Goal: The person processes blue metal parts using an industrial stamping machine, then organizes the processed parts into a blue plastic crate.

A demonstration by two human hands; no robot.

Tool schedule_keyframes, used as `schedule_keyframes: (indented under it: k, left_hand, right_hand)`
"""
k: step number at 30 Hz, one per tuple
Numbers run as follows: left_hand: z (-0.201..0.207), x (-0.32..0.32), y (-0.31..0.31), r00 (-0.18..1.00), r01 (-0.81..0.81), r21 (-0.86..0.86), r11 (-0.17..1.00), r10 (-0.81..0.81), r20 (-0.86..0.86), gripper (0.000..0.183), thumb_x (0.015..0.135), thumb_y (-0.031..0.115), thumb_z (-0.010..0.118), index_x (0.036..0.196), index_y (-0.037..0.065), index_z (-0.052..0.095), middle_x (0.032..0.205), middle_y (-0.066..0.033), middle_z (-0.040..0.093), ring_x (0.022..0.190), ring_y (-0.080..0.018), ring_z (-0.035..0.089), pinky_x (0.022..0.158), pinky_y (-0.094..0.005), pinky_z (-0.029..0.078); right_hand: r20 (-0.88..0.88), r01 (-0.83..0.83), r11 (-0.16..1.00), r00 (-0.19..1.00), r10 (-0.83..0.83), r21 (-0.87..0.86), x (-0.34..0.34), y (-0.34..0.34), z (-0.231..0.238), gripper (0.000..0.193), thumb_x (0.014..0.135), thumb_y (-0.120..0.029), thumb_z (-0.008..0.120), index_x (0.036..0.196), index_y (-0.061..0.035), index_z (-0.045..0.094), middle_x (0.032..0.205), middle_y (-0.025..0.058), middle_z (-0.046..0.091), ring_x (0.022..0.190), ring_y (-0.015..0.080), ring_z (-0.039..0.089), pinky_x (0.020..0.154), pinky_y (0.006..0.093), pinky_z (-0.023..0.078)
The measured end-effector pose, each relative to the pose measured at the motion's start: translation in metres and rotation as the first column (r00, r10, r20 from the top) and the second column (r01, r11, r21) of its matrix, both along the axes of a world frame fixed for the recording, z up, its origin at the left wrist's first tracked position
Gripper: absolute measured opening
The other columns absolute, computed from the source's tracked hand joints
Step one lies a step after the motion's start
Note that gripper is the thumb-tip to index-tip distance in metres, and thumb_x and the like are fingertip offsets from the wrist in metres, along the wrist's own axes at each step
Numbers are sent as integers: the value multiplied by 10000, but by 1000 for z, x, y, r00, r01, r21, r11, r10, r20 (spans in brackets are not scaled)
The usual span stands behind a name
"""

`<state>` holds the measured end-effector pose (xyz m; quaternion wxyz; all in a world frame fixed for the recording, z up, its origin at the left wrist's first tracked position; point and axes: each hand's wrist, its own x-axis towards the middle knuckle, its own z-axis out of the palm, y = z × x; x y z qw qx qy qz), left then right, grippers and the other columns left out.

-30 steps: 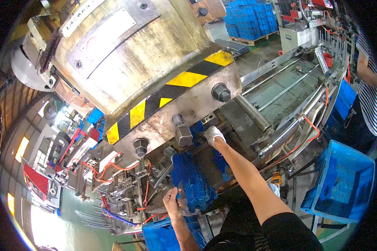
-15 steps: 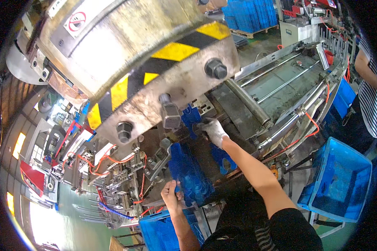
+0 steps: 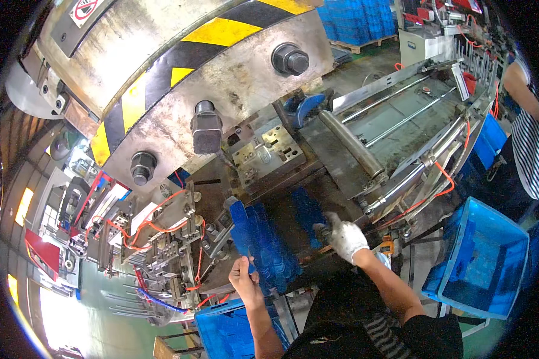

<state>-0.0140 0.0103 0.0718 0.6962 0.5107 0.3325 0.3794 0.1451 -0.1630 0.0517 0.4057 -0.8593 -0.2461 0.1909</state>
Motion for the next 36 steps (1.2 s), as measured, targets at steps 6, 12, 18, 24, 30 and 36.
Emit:
schedule_keyframes:
  k: [6,12,18,24,30,36]
  left_hand:
    - [11,32,-30,994,106,109,988,-109,22,152,839,136,561,741,20,555,604,37,430,460,-27,339,398,-190,249]
    - [-19,8,9,909,119,767,631,243,-340,171,717,106,671,756,28,524,593,-18,439,514,-109,408,494,-262,352]
    - [-37,-2,13,834,196,754,627,298,-465,330,620,135,750,760,36,468,626,-70,484,516,-188,465,517,-302,395]
    - [-37,-8,27,819,196,707,680,283,-500,320,640,147,738,747,29,460,572,-73,479,492,-191,462,510,-314,397]
    - [-37,1,28,815,226,693,684,258,-520,303,651,168,726,718,31,464,564,-78,482,489,-195,466,517,-316,400]
    - [-29,1,23,791,256,731,632,298,-535,295,644,170,729,707,24,481,568,-81,513,506,-211,505,526,-319,413]
  right_hand:
    - [-499,94,778,813,301,622,-32,60,40,342,846,-186,549,1084,58,516,809,63,601,650,90,511,593,234,455]
    - [105,-112,954,991,86,276,94,117,-18,235,759,-79,544,981,-112,612,812,39,637,793,120,614,652,268,462]
    - [418,-124,973,887,196,-194,145,155,-65,173,757,-116,574,918,-130,634,834,14,637,826,156,615,672,282,464]
    - [62,29,1000,998,-28,-3,121,165,-32,134,775,-138,563,869,-79,639,889,98,623,823,217,611,692,298,477]
    - [-42,103,987,994,-98,124,125,156,-21,190,770,-103,545,941,-83,624,915,99,622,823,245,609,666,324,468]
    - [-46,57,998,997,-57,-2,126,148,-18,287,800,-289,578,890,-21,625,910,158,626,908,273,595,682,332,462]
